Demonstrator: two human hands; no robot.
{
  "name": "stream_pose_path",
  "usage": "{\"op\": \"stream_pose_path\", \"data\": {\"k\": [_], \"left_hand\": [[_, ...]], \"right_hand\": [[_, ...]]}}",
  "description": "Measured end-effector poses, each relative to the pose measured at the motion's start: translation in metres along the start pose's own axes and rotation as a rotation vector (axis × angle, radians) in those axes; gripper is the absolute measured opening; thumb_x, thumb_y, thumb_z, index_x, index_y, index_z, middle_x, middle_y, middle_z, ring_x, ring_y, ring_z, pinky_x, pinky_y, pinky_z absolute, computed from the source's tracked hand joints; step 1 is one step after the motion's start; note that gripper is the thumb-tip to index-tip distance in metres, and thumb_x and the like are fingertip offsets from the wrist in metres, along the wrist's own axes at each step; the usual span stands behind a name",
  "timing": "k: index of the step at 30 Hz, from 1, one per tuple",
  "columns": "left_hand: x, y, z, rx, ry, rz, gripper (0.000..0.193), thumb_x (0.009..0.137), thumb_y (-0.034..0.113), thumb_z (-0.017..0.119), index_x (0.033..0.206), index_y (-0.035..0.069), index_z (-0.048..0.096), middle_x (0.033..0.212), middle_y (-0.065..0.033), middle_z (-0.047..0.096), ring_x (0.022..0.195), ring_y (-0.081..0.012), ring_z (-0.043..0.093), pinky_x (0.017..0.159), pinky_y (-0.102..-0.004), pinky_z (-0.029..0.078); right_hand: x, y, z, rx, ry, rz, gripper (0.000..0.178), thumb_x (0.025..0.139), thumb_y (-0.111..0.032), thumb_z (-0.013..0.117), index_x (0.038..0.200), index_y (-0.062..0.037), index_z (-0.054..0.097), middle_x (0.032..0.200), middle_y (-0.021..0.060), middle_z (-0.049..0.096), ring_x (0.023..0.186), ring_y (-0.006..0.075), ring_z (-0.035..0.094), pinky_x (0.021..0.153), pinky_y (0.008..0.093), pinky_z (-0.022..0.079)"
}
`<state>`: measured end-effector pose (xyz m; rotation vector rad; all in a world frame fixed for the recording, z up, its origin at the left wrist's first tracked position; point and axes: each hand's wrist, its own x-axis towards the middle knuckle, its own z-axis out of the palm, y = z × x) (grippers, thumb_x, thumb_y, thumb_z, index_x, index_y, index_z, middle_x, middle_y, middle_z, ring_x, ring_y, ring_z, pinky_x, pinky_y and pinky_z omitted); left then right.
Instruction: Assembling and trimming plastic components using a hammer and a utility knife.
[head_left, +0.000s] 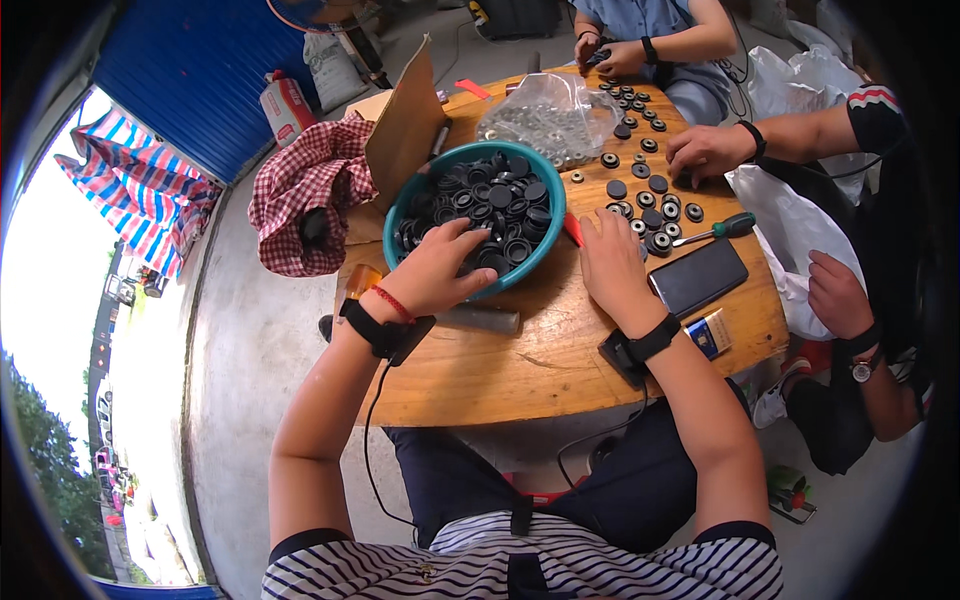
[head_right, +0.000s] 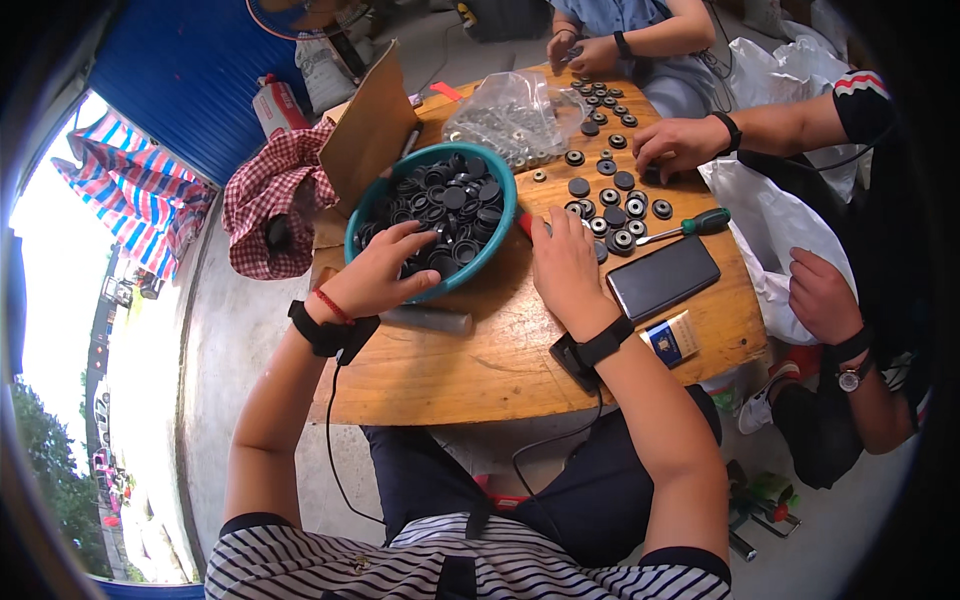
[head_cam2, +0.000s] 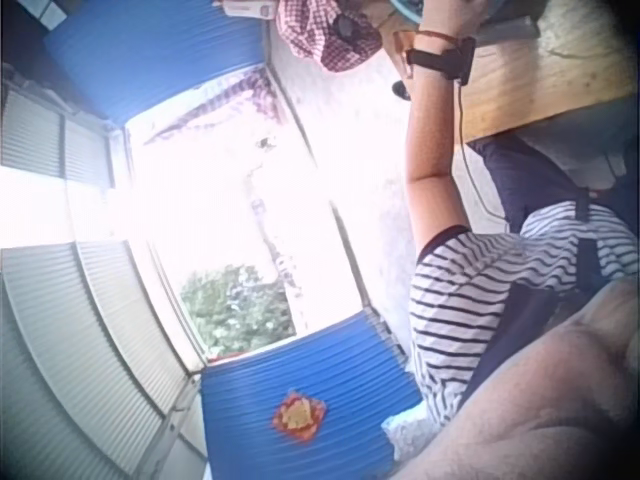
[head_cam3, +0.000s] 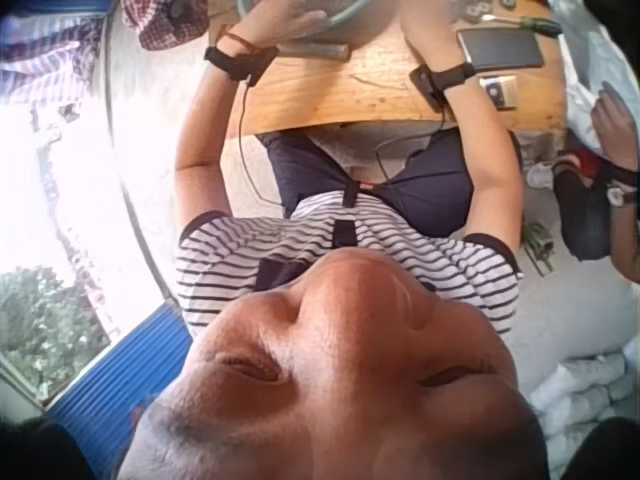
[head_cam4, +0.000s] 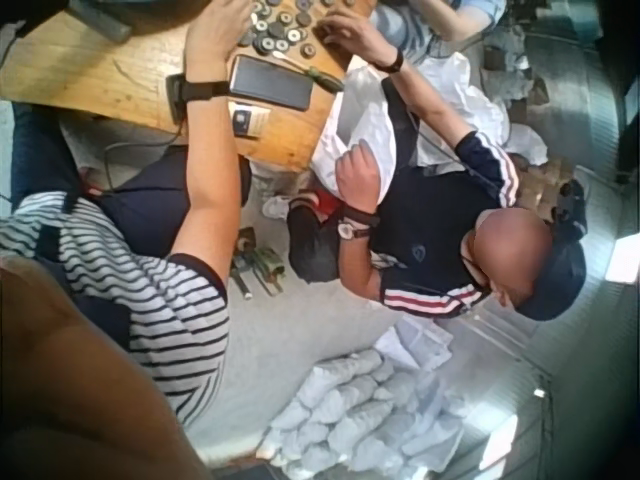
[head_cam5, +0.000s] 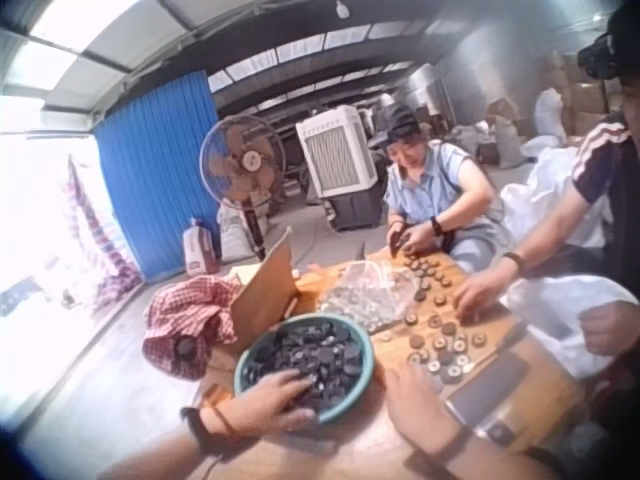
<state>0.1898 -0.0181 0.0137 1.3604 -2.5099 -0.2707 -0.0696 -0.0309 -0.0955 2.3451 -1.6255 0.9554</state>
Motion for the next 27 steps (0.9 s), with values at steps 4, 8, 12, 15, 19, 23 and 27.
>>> {"op": "stream_pose_path", "data": {"k": [4, 8, 12, 15, 19, 23, 27], "left_hand": [[0.048, -0.002, 0.012, 0.197, -0.340, -0.119, 0.079, 0.082, 0.052, 0.066, 0.143, 0.009, 0.040, 0.146, -0.0324, 0.029, 0.134, -0.0480, 0.033, 0.110, -0.0474, 0.032], [0.050, -0.011, 0.028, 0.315, -0.298, -0.151, 0.085, 0.079, 0.062, 0.063, 0.142, 0.008, 0.042, 0.138, -0.0343, 0.036, 0.128, -0.0476, 0.039, 0.107, -0.0477, 0.037], [0.052, -0.014, 0.027, 0.304, -0.182, -0.114, 0.070, 0.080, 0.047, 0.068, 0.134, 0.007, 0.048, 0.113, -0.0252, 0.052, 0.109, -0.0402, 0.052, 0.096, -0.0436, 0.044], [0.065, -0.012, 0.034, 0.303, -0.126, -0.086, 0.054, 0.086, 0.046, 0.064, 0.120, 0.006, 0.053, 0.106, -0.0249, 0.054, 0.102, -0.0401, 0.057, 0.090, -0.0431, 0.047], [0.081, -0.016, 0.042, 0.248, -0.140, -0.175, 0.060, 0.084, 0.047, 0.067, 0.124, 0.006, 0.050, 0.112, -0.0261, 0.053, 0.106, -0.0430, 0.057, 0.092, -0.0463, 0.048], [0.086, -0.018, 0.043, 0.244, -0.159, -0.222, 0.055, 0.084, 0.040, 0.066, 0.125, 0.007, 0.051, 0.114, -0.0267, 0.053, 0.106, -0.0425, 0.058, 0.092, -0.0454, 0.049], [0.087, -0.020, 0.050, 0.191, -0.124, -0.284, 0.050, 0.083, 0.032, 0.067, 0.124, 0.007, 0.054, 0.116, -0.0265, 0.054, 0.105, -0.0425, 0.059, 0.092, -0.0451, 0.049]], "right_hand": [[-0.008, -0.002, -0.017, 0.192, 0.067, -0.030, 0.040, 0.079, -0.005, 0.062, 0.119, 0.0009, 0.055, 0.116, 0.0182, 0.052, 0.112, 0.0335, 0.050, 0.093, 0.0408, 0.043], [-0.012, -0.032, -0.027, 0.394, 0.110, -0.109, 0.044, 0.079, -0.004, 0.061, 0.122, 0.0016, 0.053, 0.115, 0.0193, 0.053, 0.107, 0.0347, 0.053, 0.092, 0.0415, 0.044], [-0.025, -0.064, -0.030, 0.354, 0.043, -0.365, 0.052, 0.077, -0.005, 0.060, 0.127, 0.0015, 0.051, 0.128, 0.0246, 0.049, 0.110, 0.0374, 0.052, 0.094, 0.0433, 0.044], [-0.033, -0.069, -0.018, 0.216, -0.112, -0.361, 0.061, 0.082, -0.008, 0.057, 0.140, -0.0020, 0.042, 0.147, 0.0282, 0.031, 0.125, 0.0412, 0.044, 0.106, 0.0475, 0.036], [-0.028, -0.060, -0.006, 0.115, -0.098, -0.388, 0.061, 0.084, -0.009, 0.055, 0.143, -0.0046, 0.038, 0.150, 0.0263, 0.029, 0.125, 0.0418, 0.044, 0.106, 0.0493, 0.036], [-0.008, -0.064, 0.000, 0.018, -0.080, -0.297, 0.062, 0.085, -0.008, 0.053, 0.145, -0.0061, 0.037, 0.151, 0.0254, 0.028, 0.124, 0.0442, 0.044, 0.105, 0.0503, 0.037], [0.001, -0.065, 0.002, 0.148, -0.178, -0.154, 0.073, 0.085, -0.023, 0.063, 0.148, -0.0040, 0.030, 0.155, 0.0238, 0.020, 0.127, 0.0472, 0.041, 0.105, 0.0515, 0.036]]}}
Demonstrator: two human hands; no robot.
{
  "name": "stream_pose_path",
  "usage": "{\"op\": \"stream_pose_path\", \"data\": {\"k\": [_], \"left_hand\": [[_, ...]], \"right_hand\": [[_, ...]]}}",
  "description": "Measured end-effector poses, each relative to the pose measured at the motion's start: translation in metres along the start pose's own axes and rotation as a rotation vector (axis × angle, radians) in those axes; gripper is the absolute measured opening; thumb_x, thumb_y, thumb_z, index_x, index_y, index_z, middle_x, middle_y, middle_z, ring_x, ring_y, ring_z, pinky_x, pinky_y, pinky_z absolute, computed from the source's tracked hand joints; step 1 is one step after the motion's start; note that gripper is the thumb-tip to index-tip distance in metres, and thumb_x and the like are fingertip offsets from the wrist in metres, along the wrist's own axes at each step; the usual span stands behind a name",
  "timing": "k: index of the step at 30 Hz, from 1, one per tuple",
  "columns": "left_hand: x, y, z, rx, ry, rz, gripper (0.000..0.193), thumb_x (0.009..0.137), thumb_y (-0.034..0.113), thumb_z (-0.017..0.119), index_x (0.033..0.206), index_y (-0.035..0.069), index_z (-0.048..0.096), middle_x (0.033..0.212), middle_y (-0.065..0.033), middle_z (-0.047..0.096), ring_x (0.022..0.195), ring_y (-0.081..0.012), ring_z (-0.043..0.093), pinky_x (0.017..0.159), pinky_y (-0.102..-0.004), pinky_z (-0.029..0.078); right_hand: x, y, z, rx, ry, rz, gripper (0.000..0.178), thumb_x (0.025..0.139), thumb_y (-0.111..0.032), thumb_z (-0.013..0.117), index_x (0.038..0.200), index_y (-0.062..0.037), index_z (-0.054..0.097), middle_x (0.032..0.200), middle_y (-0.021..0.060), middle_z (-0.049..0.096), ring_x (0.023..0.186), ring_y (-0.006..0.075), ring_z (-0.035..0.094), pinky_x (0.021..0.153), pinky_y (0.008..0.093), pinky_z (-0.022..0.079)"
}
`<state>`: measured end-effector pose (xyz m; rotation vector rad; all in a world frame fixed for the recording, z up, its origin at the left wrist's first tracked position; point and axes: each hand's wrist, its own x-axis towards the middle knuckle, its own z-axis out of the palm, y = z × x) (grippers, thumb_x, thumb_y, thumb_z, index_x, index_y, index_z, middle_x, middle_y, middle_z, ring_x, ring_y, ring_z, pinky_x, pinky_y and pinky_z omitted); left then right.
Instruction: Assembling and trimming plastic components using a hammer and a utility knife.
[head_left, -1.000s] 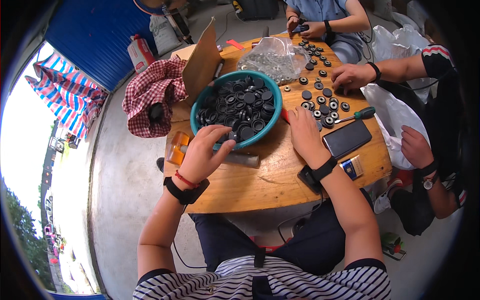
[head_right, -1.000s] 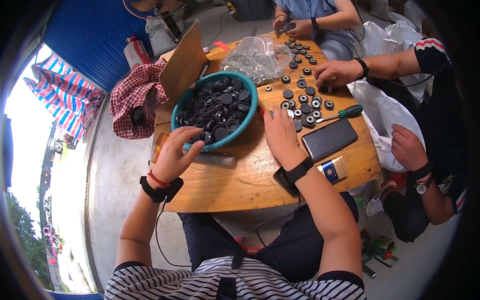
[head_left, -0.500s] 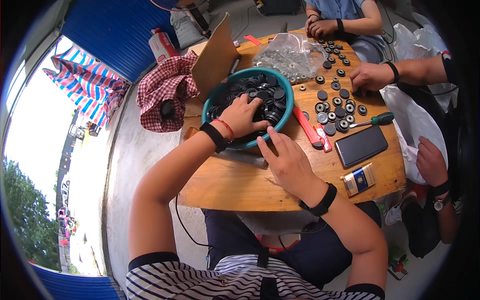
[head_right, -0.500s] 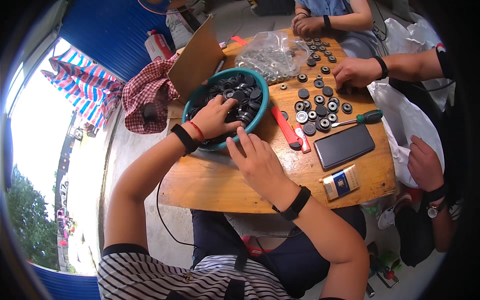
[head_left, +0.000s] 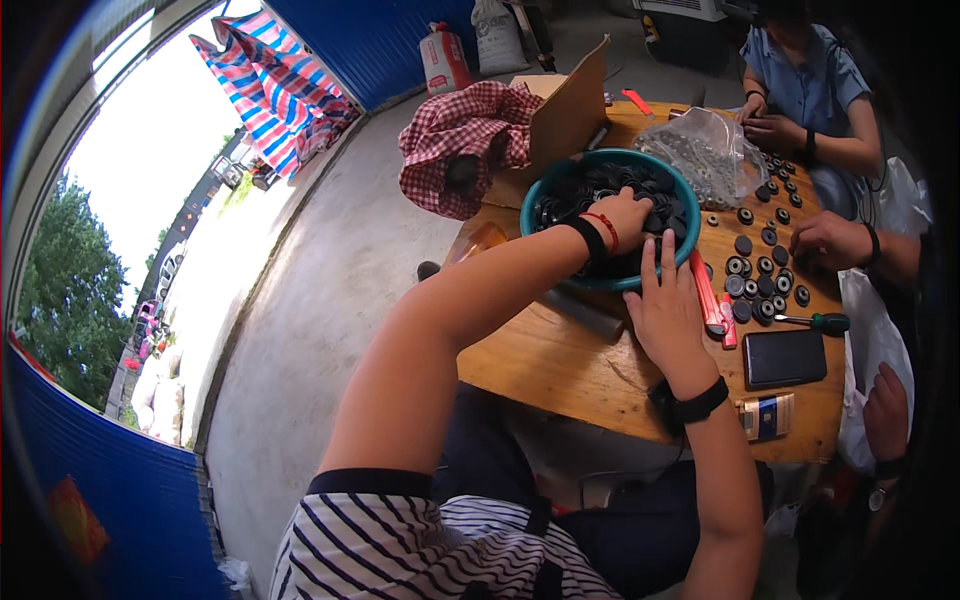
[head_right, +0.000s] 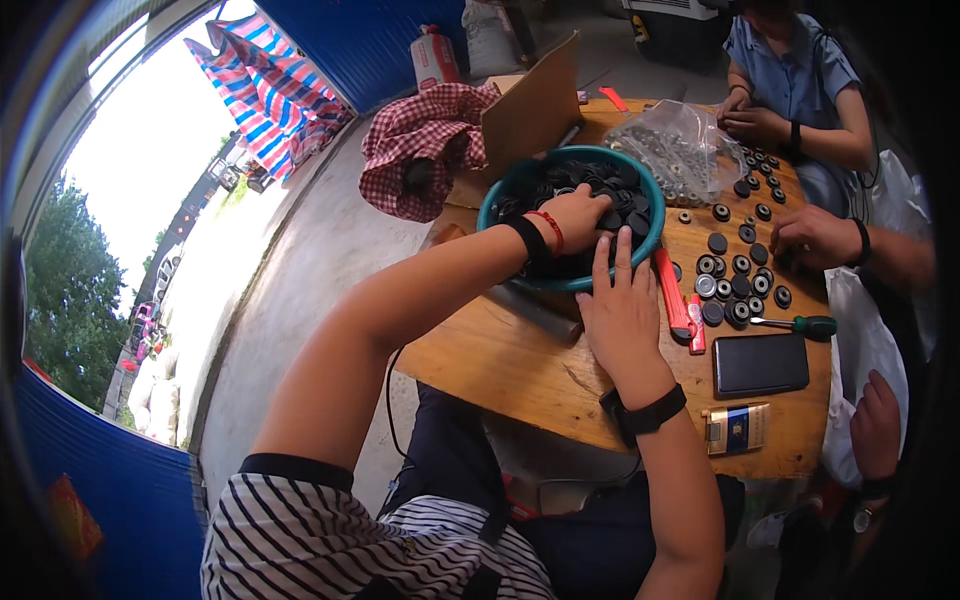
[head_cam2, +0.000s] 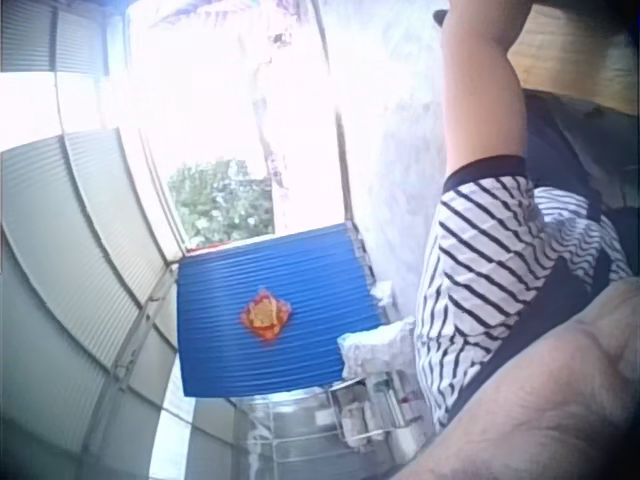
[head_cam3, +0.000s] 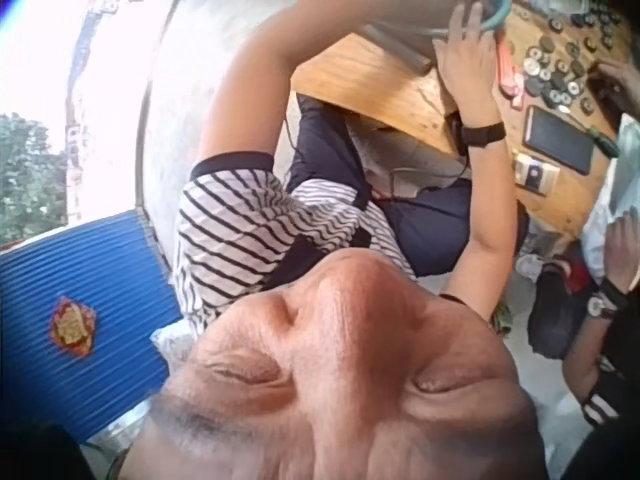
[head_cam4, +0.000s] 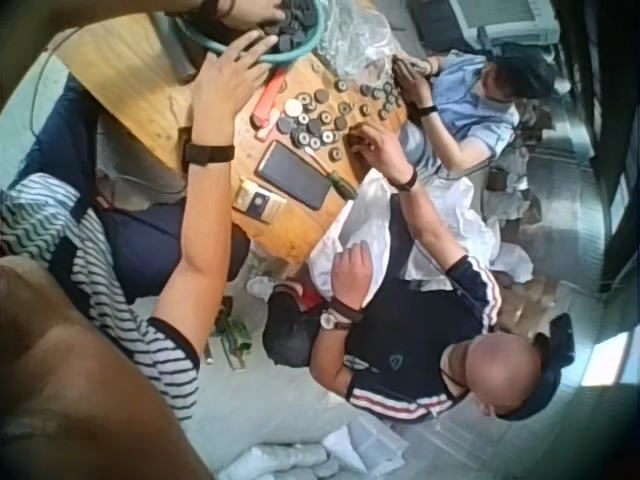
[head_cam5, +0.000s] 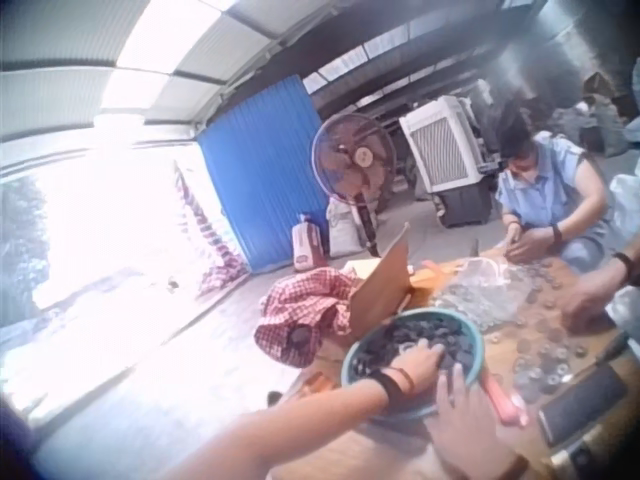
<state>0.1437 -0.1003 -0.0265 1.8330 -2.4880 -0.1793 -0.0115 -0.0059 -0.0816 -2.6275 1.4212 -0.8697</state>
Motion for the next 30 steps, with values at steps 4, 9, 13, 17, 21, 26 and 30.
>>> {"op": "stream_pose_path", "data": {"k": [4, 9, 13, 17, 21, 26, 30], "left_hand": [[-0.001, -0.001, -0.001, 0.003, 0.031, 0.119, 0.034, 0.080, 0.021, 0.065, 0.111, 0.006, 0.063, 0.105, -0.0240, 0.061, 0.099, -0.0406, 0.062, 0.089, -0.0460, 0.050], [-0.006, -0.014, -0.002, 0.005, 0.059, 0.113, 0.033, 0.080, 0.020, 0.064, 0.109, 0.006, 0.065, 0.102, -0.0215, 0.067, 0.101, -0.0365, 0.064, 0.090, -0.0438, 0.050], [-0.024, 0.002, -0.017, 0.028, -0.055, 0.047, 0.044, 0.080, 0.036, 0.069, 0.110, 0.003, 0.066, 0.106, -0.0218, 0.067, 0.103, -0.0350, 0.064, 0.091, -0.0420, 0.050], [-0.015, -0.003, -0.010, 0.113, -0.071, 0.076, 0.046, 0.075, 0.034, 0.072, 0.109, 0.003, 0.068, 0.104, -0.0219, 0.068, 0.100, -0.0352, 0.065, 0.091, -0.0403, 0.051], [-0.005, -0.002, -0.001, 0.048, -0.005, 0.060, 0.040, 0.073, 0.021, 0.070, 0.110, 0.006, 0.067, 0.107, -0.0217, 0.067, 0.102, -0.0359, 0.064, 0.091, -0.0421, 0.051], [0.001, 0.004, 0.001, -0.016, 0.046, 0.074, 0.037, 0.074, 0.015, 0.066, 0.109, 0.005, 0.067, 0.107, -0.0224, 0.066, 0.103, -0.0369, 0.063, 0.092, -0.0427, 0.051], [-0.012, -0.024, -0.016, -0.217, 0.367, 0.054, 0.033, 0.072, 0.019, 0.070, 0.103, 0.006, 0.067, 0.104, -0.0209, 0.065, 0.100, -0.0365, 0.062, 0.090, -0.0421, 0.049]], "right_hand": [[-0.016, -0.015, -0.005, -0.031, -0.031, 0.093, 0.080, 0.082, -0.022, 0.069, 0.149, -0.0068, 0.028, 0.156, 0.0245, 0.015, 0.135, 0.0471, 0.032, 0.105, 0.0516, 0.035], [-0.039, -0.051, -0.004, 0.027, -0.107, -0.032, 0.088, 0.078, -0.017, 0.072, 0.151, -0.0091, 0.023, 0.154, 0.0322, 0.008, 0.139, 0.0480, 0.024, 0.109, 0.0526, 0.030], [-0.039, -0.049, 0.009, -0.029, -0.075, -0.038, 0.091, 0.078, -0.015, 0.072, 0.151, -0.0073, 0.020, 0.155, 0.0317, 0.003, 0.139, 0.0487, 0.024, 0.112, 0.0517, 0.027], [-0.038, -0.044, 0.006, -0.022, -0.095, -0.066, 0.095, 0.077, -0.011, 0.072, 0.152, -0.0056, 0.015, 0.155, 0.0313, -0.001, 0.138, 0.0487, 0.024, 0.113, 0.0491, 0.027], [-0.034, -0.034, 0.008, -0.032, -0.090, -0.129, 0.097, 0.076, -0.009, 0.072, 0.153, -0.0055, 0.013, 0.155, 0.0309, -0.003, 0.137, 0.0478, 0.027, 0.112, 0.0480, 0.030], [-0.034, -0.025, -0.003, -0.043, -0.133, -0.136, 0.097, 0.076, -0.009, 0.072, 0.153, -0.0069, 0.013, 0.155, 0.0305, -0.002, 0.136, 0.0475, 0.028, 0.112, 0.0488, 0.030], [-0.032, -0.029, -0.011, 0.036, -0.141, -0.168, 0.091, 0.078, -0.013, 0.070, 0.152, -0.0070, 0.017, 0.155, 0.0294, 0.006, 0.135, 0.0450, 0.032, 0.110, 0.0494, 0.031]]}}
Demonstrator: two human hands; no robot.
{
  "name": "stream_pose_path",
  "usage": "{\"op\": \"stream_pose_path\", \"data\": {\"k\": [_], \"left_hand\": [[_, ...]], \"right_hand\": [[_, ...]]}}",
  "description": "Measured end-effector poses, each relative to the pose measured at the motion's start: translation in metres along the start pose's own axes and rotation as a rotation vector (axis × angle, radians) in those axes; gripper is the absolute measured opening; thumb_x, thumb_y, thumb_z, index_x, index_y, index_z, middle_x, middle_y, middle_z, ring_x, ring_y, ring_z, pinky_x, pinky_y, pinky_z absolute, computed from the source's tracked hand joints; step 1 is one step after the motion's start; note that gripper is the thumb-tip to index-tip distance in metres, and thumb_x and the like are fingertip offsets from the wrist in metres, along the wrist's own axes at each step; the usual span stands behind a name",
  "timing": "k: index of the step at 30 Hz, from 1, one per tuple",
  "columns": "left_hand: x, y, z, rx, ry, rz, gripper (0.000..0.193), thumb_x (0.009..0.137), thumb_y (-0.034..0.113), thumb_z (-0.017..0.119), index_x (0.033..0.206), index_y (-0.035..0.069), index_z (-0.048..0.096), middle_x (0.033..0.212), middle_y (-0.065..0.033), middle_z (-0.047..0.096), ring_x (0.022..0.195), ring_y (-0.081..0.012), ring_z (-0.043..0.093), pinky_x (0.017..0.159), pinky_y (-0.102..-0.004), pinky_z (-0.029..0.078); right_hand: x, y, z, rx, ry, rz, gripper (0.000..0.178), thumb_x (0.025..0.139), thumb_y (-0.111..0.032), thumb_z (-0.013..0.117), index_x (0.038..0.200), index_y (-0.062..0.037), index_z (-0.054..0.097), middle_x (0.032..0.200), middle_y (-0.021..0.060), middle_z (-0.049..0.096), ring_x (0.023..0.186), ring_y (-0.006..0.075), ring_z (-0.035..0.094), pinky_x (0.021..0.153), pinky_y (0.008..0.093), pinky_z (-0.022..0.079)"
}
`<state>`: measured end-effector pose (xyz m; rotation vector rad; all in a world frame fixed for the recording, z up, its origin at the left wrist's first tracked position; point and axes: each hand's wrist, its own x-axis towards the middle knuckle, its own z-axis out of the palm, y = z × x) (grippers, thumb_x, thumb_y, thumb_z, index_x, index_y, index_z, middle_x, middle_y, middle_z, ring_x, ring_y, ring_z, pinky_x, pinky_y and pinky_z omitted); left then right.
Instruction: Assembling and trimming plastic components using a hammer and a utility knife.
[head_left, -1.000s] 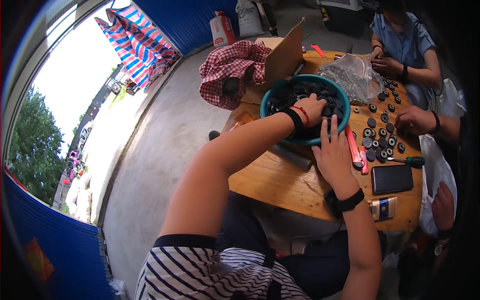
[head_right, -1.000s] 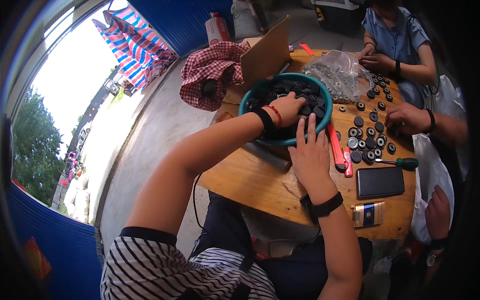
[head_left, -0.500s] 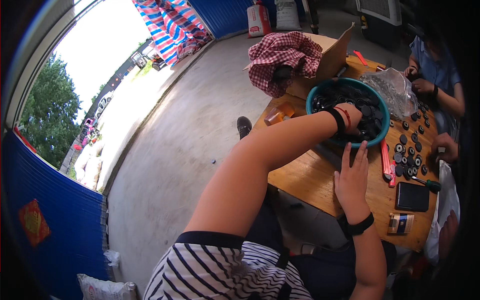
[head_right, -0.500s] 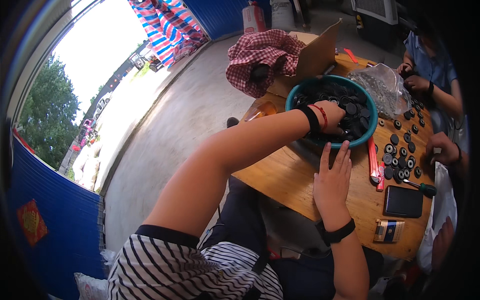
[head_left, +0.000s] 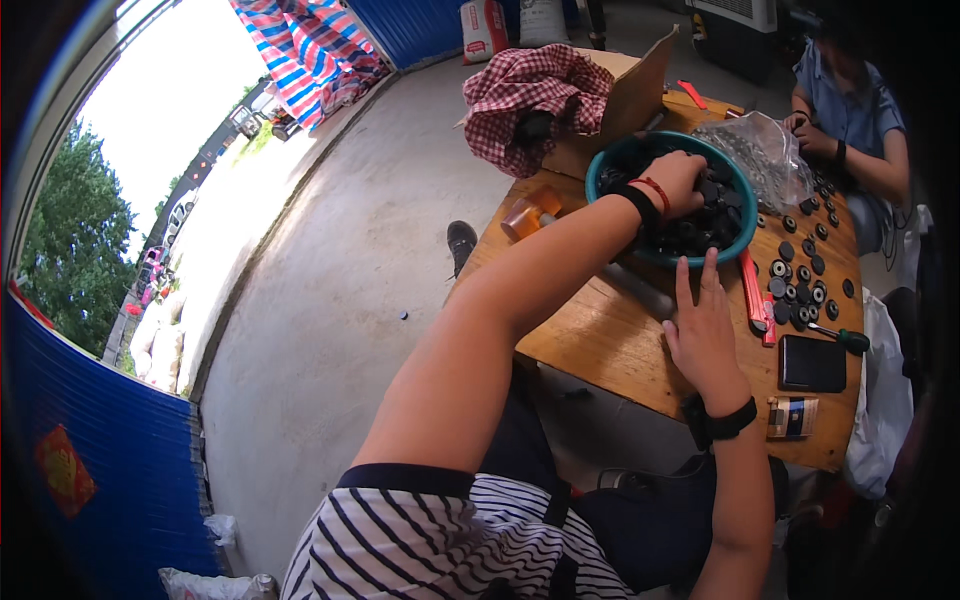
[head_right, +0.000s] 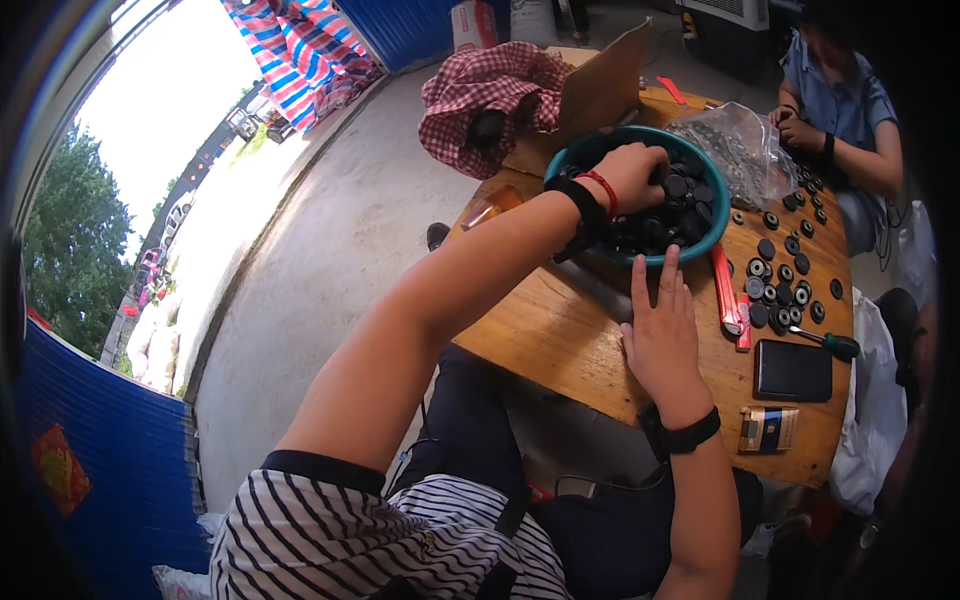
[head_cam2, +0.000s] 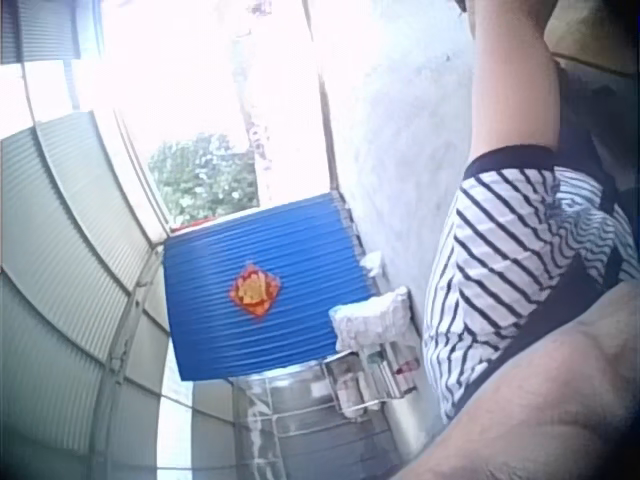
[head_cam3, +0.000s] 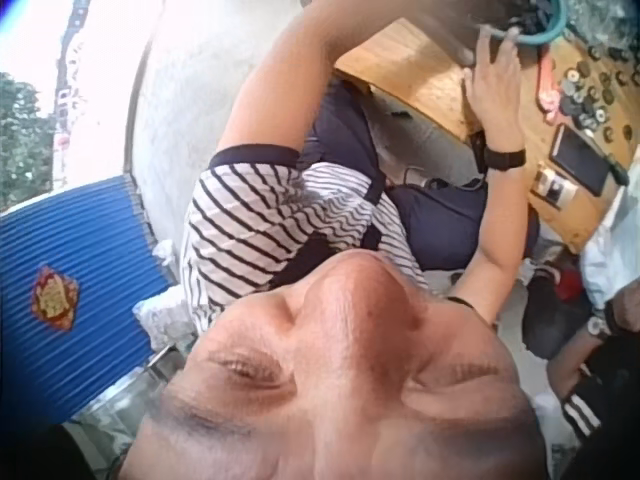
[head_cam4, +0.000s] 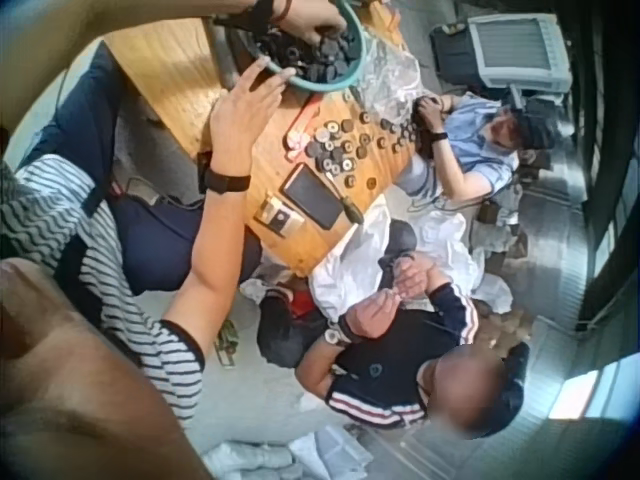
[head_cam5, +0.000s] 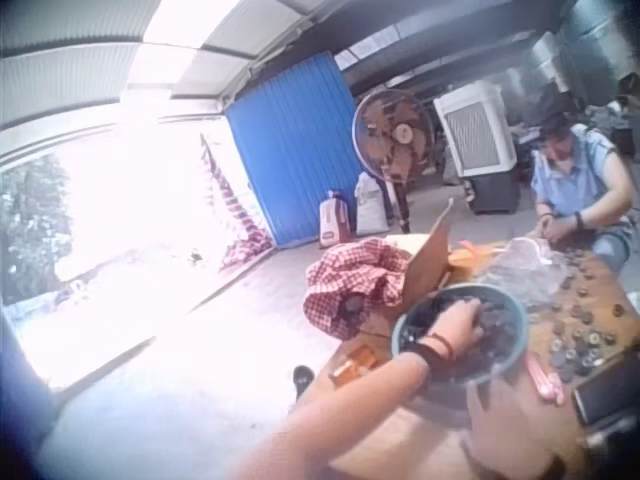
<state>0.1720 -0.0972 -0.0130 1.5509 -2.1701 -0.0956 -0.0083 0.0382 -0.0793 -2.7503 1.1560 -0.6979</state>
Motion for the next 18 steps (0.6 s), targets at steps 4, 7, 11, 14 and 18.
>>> {"op": "stream_pose_path", "data": {"k": [4, 7, 11, 14, 18], "left_hand": [[-0.046, 0.039, -0.067, -0.619, 0.142, -0.082, 0.026, 0.082, 0.011, 0.068, 0.105, 0.001, 0.060, 0.077, -0.0030, 0.061, 0.057, -0.0054, 0.055, 0.048, -0.0211, 0.045], [-0.107, 0.067, -0.082, -0.971, -0.027, -0.288, 0.026, 0.089, 0.007, 0.065, 0.112, 0.002, 0.055, 0.083, -0.0013, 0.059, 0.056, -0.0018, 0.051, 0.045, -0.0169, 0.039], [-0.166, 0.081, -0.043, -1.012, -0.030, -0.452, 0.029, 0.088, 0.009, 0.066, 0.113, 0.002, 0.053, 0.083, -0.0010, 0.060, 0.055, -0.0026, 0.051, 0.046, -0.0169, 0.039], [-0.191, 0.064, -0.005, -1.057, -0.044, -0.561, 0.029, 0.089, 0.011, 0.065, 0.113, 0.002, 0.053, 0.080, -0.0016, 0.059, 0.054, -0.0035, 0.051, 0.045, -0.0175, 0.039], [-0.213, 0.057, 0.031, -1.111, -0.063, -0.648, 0.027, 0.087, 0.015, 0.065, 0.108, 0.002, 0.055, 0.073, -0.0017, 0.059, 0.052, -0.0048, 0.051, 0.044, -0.0205, 0.041]], "right_hand": [[-0.009, 0.002, -0.010, 0.017, 0.158, -0.026, 0.077, 0.080, -0.014, 0.069, 0.146, -0.0034, 0.030, 0.149, 0.0266, 0.028, 0.130, 0.0410, 0.040, 0.107, 0.0474, 0.035], [-0.013, -0.013, -0.026, 0.242, 0.285, 0.010, 0.070, 0.082, -0.014, 0.069, 0.142, -0.0021, 0.035, 0.138, 0.0238, 0.042, 0.117, 0.0356, 0.053, 0.094, 0.0428, 0.046], [-0.018, -0.035, -0.026, 0.923, 0.017, 0.236, 0.054, 0.083, -0.017, 0.072, 0.127, 0.0013, 0.048, 0.112, 0.0201, 0.058, 0.089, 0.0267, 0.065, 0.072, 0.0365, 0.052], [-0.020, -0.038, -0.015, 0.923, -0.096, 0.304, 0.039, 0.082, -0.017, 0.070, 0.112, 0.0025, 0.054, 0.097, 0.0185, 0.064, 0.079, 0.0299, 0.067, 0.071, 0.0383, 0.052], [-0.034, -0.036, -0.001, 0.602, -0.214, 0.257, 0.031, 0.080, -0.014, 0.068, 0.104, 0.0014, 0.056, 0.097, 0.0190, 0.062, 0.083, 0.0375, 0.064, 0.072, 0.0441, 0.051]]}}
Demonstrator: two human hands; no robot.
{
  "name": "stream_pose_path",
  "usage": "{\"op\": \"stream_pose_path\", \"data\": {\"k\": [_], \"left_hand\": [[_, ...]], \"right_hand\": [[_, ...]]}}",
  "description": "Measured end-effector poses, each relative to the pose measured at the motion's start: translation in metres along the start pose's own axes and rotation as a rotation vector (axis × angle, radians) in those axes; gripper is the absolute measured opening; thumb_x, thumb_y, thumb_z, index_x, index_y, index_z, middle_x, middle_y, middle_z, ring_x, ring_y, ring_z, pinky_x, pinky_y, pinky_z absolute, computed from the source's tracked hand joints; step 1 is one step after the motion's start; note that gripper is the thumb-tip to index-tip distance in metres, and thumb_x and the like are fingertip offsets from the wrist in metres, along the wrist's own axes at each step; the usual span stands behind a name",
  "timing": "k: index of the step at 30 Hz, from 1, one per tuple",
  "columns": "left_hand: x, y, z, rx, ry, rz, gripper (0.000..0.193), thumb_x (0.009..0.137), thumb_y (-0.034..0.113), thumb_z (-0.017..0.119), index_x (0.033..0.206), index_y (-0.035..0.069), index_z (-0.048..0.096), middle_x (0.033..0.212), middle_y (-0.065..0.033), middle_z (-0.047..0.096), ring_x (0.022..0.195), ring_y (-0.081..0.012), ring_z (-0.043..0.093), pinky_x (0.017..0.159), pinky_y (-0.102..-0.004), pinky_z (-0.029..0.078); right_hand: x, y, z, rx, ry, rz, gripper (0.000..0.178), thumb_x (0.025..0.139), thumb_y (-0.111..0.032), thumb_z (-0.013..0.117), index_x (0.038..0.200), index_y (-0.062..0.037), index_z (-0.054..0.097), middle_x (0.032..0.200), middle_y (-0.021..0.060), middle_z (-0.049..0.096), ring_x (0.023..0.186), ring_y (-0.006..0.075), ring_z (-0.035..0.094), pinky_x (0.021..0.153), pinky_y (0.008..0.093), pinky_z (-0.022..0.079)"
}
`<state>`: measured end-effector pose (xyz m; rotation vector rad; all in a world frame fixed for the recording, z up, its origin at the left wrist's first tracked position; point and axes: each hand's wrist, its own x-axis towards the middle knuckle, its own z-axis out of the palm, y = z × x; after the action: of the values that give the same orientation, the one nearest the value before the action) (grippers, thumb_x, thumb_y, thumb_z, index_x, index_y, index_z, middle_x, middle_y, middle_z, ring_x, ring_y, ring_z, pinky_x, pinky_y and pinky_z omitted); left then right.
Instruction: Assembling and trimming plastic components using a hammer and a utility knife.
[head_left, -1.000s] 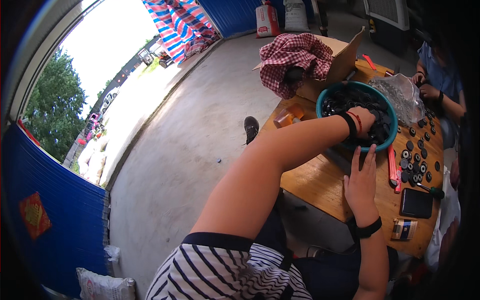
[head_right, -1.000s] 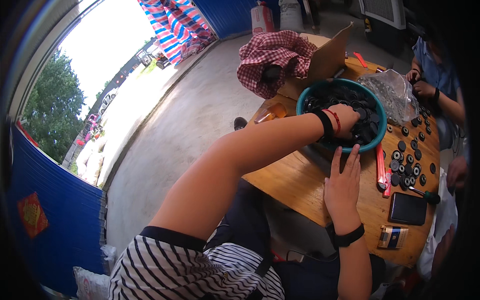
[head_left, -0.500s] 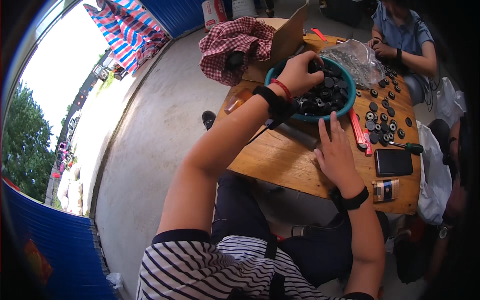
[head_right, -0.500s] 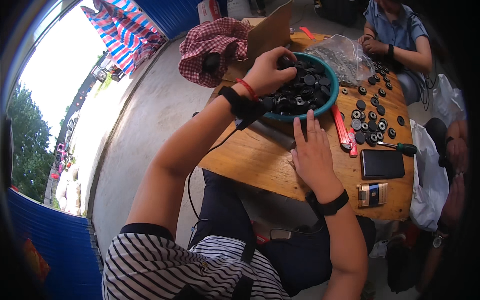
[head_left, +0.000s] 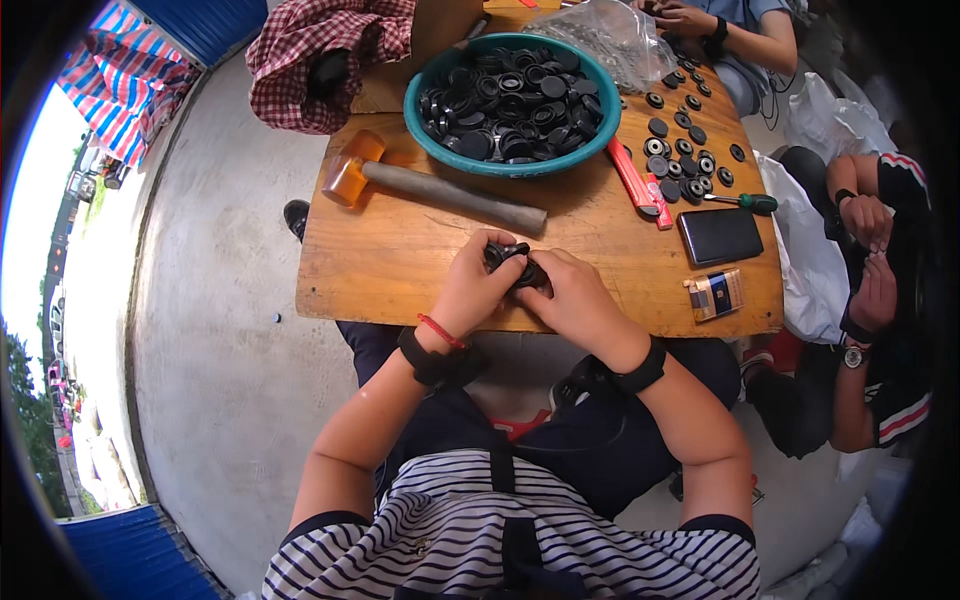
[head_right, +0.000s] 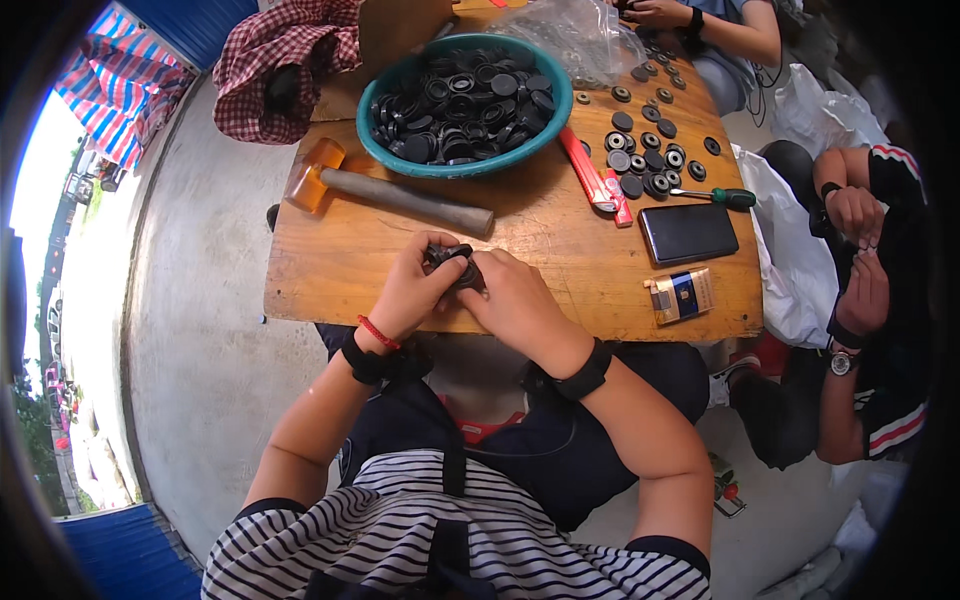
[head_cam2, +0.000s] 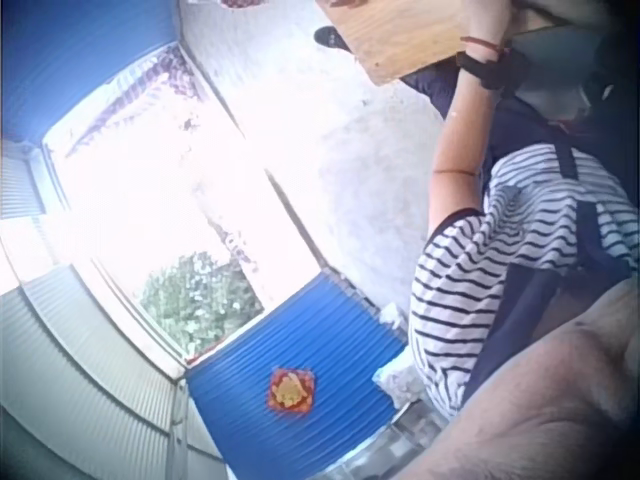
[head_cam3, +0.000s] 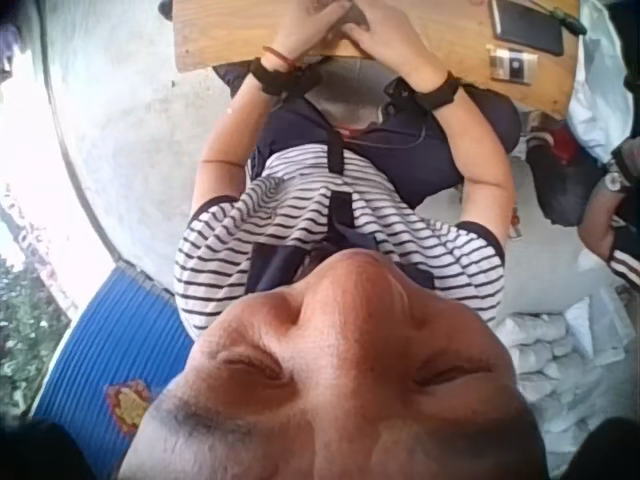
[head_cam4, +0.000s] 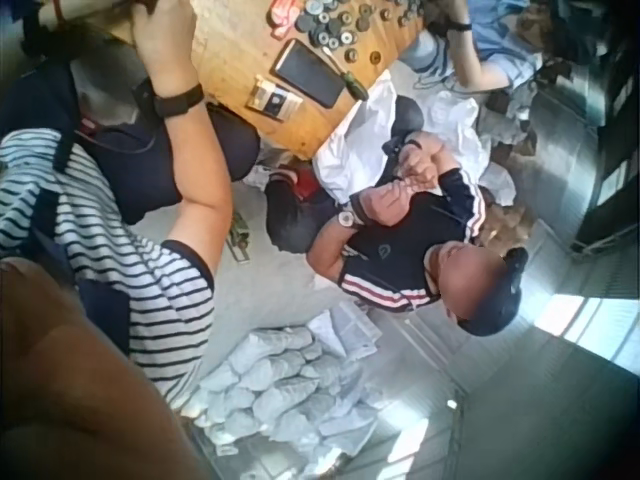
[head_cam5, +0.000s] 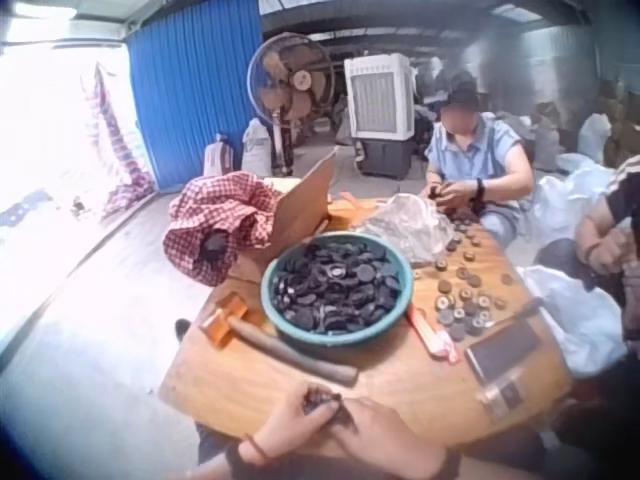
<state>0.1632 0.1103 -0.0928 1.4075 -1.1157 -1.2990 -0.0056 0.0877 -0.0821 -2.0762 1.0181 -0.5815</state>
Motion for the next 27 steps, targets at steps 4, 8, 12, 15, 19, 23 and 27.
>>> {"op": "stream_pose_path", "data": {"k": [4, 8, 12, 15, 19, 23, 27], "left_hand": [[0.006, -0.017, 0.000, 0.593, 0.154, 0.546, 0.031, 0.089, 0.018, 0.065, 0.112, 0.000, 0.055, 0.093, -0.0153, 0.062, 0.076, -0.0261, 0.063, 0.063, -0.0331, 0.051], [-0.003, 0.002, 0.002, 0.714, 0.112, 0.436, 0.036, 0.089, 0.024, 0.065, 0.115, 0.001, 0.057, 0.110, -0.0192, 0.058, 0.094, -0.0371, 0.060, 0.077, -0.0401, 0.051], [-0.009, 0.000, -0.019, 0.879, 0.091, 0.501, 0.048, 0.088, 0.027, 0.066, 0.125, 0.000, 0.053, 0.120, -0.0168, 0.055, 0.101, -0.0367, 0.060, 0.084, -0.0405, 0.050], [-0.012, 0.000, -0.025, 0.882, 0.050, 0.547, 0.054, 0.085, 0.025, 0.068, 0.129, -0.001, 0.050, 0.126, -0.0175, 0.052, 0.108, -0.0370, 0.056, 0.088, -0.0399, 0.050], [-0.012, -0.005, -0.035, 0.768, 0.058, 0.528, 0.057, 0.081, 0.015, 0.071, 0.131, -0.002, 0.049, 0.129, -0.0187, 0.050, 0.114, -0.0380, 0.053, 0.091, -0.0400, 0.048], [-0.015, -0.007, -0.046, 0.633, 0.023, 0.524, 0.055, 0.080, 0.009, 0.070, 0.130, 0.000, 0.050, 0.127, -0.0191, 0.051, 0.113, -0.0384, 0.054, 0.092, -0.0396, 0.047], [-0.015, -0.011, -0.054, 0.582, 0.018, 0.536, 0.053, 0.081, 0.008, 0.070, 0.129, 0.001, 0.051, 0.126, -0.0192, 0.052, 0.111, -0.0379, 0.055, 0.091, -0.0389, 0.048]], "right_hand": [[-0.007, -0.006, 0.006, -0.214, 0.125, -0.035, 0.026, 0.081, -0.014, 0.067, 0.101, -0.0006, 0.058, 0.092, 0.0173, 0.058, 0.082, 0.0376, 0.062, 0.070, 0.0460, 0.050], [-0.009, 0.002, 0.005, -0.346, 0.159, -0.002, 0.024, 0.082, -0.014, 0.067, 0.100, -0.0018, 0.058, 0.092, 0.0160, 0.057, 0.082, 0.0366, 0.062, 0.069, 0.0457, 0.050], [-0.014, 0.007, -0.003, -0.458, 0.240, 0.118, 0.023, 0.083, -0.013, 0.066, 0.101, -0.0016, 0.058, 0.093, 0.0142, 0.056, 0.084, 0.0351, 0.061, 0.069, 0.0440, 0.050], [-0.017, -0.006, 0.003, -0.376, 0.282, 0.068, 0.027, 0.083, -0.013, 0.066, 0.106, -0.0009, 0.059, 0.097, 0.0141, 0.056, 0.089, 0.0339, 0.060, 0.073, 0.0427, 0.049], [-0.006, -0.021, 0.027, -0.378, 0.329, -0.102, 0.036, 0.081, -0.011, 0.068, 0.114, -0.0001, 0.059, 0.105, 0.0147, 0.055, 0.099, 0.0328, 0.054, 0.084, 0.0419, 0.045], [0.005, -0.015, 0.040, -0.395, 0.364, -0.069, 0.038, 0.079, -0.012, 0.069, 0.114, 0.0001, 0.059, 0.107, 0.0146, 0.054, 0.100, 0.0326, 0.051, 0.086, 0.0416, 0.043], [0.010, -0.009, 0.045, -0.480, 0.435, -0.051, 0.037, 0.079, -0.013, 0.070, 0.112, -0.0005, 0.060, 0.106, 0.0140, 0.055, 0.096, 0.0320, 0.052, 0.083, 0.0405, 0.042]]}}
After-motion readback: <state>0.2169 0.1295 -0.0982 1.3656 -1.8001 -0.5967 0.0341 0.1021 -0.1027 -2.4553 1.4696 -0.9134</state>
